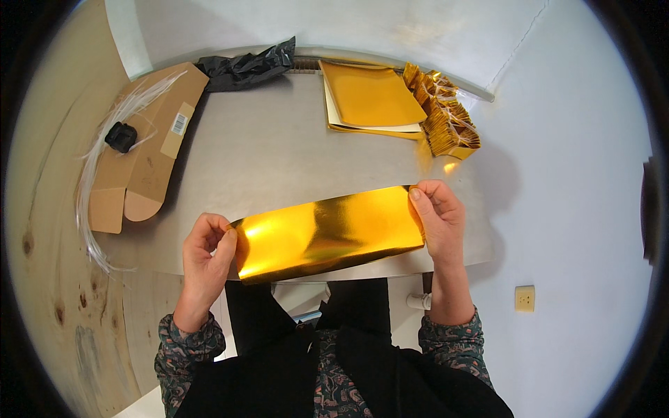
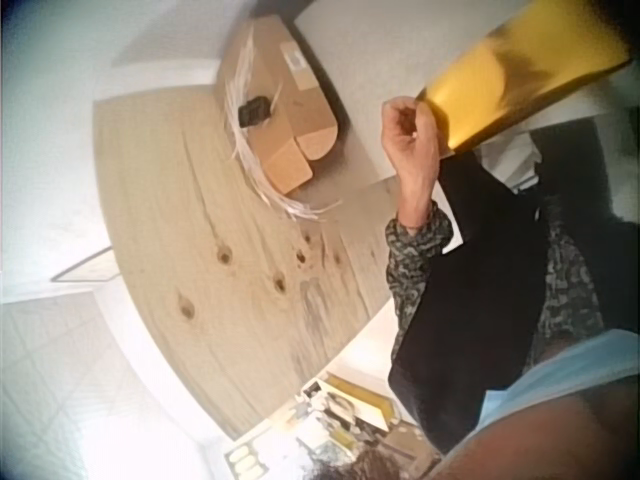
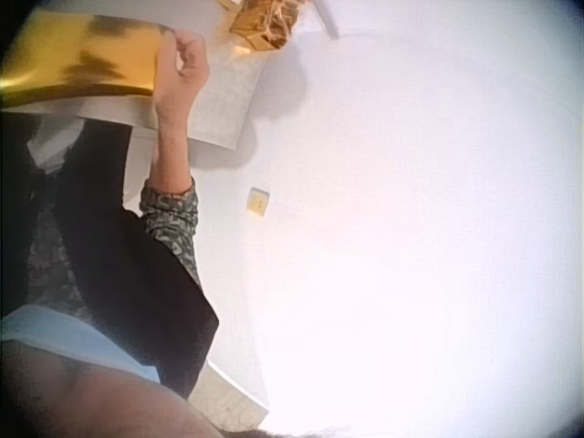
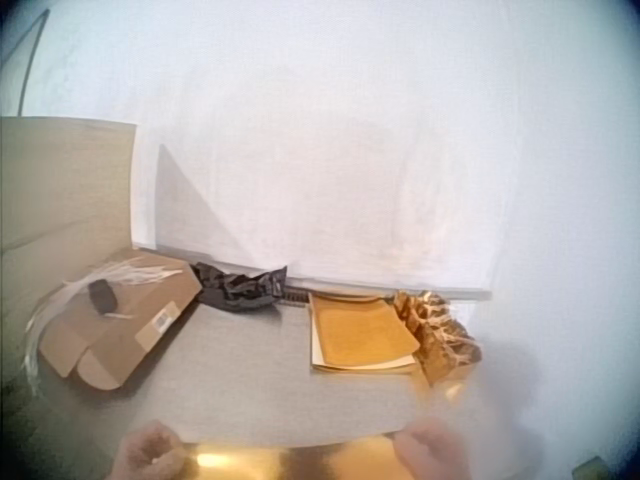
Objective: The person bundles stacks of gold-colored paper with white twist ties, then folds a single sheet of gold paper into a triangular shape. Bundled stacks are placed on the table, and the folded sheet is set aside.
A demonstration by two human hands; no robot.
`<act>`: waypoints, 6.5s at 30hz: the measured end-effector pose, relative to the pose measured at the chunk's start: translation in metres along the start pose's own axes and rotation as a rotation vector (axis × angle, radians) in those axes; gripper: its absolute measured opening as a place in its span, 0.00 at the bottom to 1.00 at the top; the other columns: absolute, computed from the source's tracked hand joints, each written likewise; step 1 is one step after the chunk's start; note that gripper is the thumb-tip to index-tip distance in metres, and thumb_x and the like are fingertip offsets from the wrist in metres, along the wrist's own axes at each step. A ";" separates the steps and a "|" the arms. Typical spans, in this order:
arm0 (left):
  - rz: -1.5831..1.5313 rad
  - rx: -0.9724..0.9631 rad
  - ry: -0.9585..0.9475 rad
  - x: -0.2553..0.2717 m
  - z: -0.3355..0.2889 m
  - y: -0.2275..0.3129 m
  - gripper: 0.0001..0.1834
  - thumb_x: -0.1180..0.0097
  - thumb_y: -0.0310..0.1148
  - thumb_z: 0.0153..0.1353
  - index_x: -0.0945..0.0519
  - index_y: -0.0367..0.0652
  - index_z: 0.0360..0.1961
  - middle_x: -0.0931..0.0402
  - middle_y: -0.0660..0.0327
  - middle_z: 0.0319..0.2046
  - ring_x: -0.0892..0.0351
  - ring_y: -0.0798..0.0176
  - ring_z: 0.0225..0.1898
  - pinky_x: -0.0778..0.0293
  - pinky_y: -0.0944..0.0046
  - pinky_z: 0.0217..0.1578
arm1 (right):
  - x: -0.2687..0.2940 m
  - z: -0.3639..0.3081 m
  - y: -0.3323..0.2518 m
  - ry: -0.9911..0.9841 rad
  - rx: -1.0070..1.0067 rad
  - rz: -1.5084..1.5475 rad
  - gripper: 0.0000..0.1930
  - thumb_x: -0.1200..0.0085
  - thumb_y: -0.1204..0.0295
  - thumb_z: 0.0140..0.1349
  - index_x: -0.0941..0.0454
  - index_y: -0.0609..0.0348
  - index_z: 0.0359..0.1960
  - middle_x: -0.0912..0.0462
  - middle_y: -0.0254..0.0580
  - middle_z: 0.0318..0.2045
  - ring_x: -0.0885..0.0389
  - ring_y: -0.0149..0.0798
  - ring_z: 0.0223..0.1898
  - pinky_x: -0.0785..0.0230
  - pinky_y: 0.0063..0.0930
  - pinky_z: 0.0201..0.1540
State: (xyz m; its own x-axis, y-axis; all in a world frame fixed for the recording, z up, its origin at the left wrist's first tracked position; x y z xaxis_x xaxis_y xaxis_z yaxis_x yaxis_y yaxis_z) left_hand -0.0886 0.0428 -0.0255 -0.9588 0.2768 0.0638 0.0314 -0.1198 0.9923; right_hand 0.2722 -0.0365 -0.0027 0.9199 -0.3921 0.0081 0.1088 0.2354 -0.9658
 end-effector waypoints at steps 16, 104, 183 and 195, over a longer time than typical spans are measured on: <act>0.584 -0.013 0.094 -0.002 0.034 -0.003 0.06 0.39 0.27 0.62 0.23 0.38 0.36 0.20 0.60 0.26 0.19 0.68 0.27 0.24 0.66 0.30 | -0.004 0.035 0.038 -0.129 -0.092 -0.220 0.07 0.41 0.73 0.71 0.20 0.63 0.35 0.21 0.27 0.27 0.27 0.21 0.30 0.33 0.19 0.35; 0.785 -0.709 -0.795 -0.169 0.076 -0.031 0.37 0.39 0.48 0.69 0.32 0.39 0.72 0.36 0.49 0.74 0.41 0.47 0.77 0.47 0.49 0.78 | -0.049 -0.036 0.017 -0.334 0.226 -0.852 0.32 0.40 0.63 0.68 0.32 0.68 0.69 0.31 0.64 0.69 0.30 0.61 0.69 0.33 0.45 0.70; 1.206 -0.387 -0.413 -0.099 0.063 -0.030 0.75 0.26 0.75 0.39 0.47 0.43 0.80 0.63 0.37 0.80 0.67 0.32 0.82 0.65 0.26 0.75 | -0.046 0.043 0.094 -0.440 0.276 -1.096 0.36 0.48 0.58 0.71 0.41 0.67 0.75 0.35 0.56 0.74 0.43 0.54 0.78 0.59 0.51 0.81; 1.259 -0.251 -0.336 -0.074 0.064 -0.038 0.75 0.25 0.75 0.38 0.45 0.41 0.79 0.61 0.36 0.79 0.69 0.31 0.82 0.67 0.25 0.75 | -0.027 0.063 0.118 -0.455 0.259 -1.088 0.36 0.49 0.57 0.72 0.41 0.66 0.76 0.36 0.55 0.75 0.44 0.53 0.79 0.61 0.51 0.82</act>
State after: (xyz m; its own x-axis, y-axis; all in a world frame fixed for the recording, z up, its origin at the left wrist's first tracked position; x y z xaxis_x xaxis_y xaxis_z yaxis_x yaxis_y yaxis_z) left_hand -0.0011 0.0881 -0.0612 -0.1966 0.0644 0.9784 0.7536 -0.6284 0.1928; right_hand 0.2839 0.0577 -0.1008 0.3424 -0.1585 0.9261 0.9336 0.1681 -0.3164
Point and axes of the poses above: each hand's wrist, its own z-axis towards the middle knuckle, its own x-axis out of the back of the hand, y = z × x, the point moved 4 cm from there along z, towards the middle knuckle
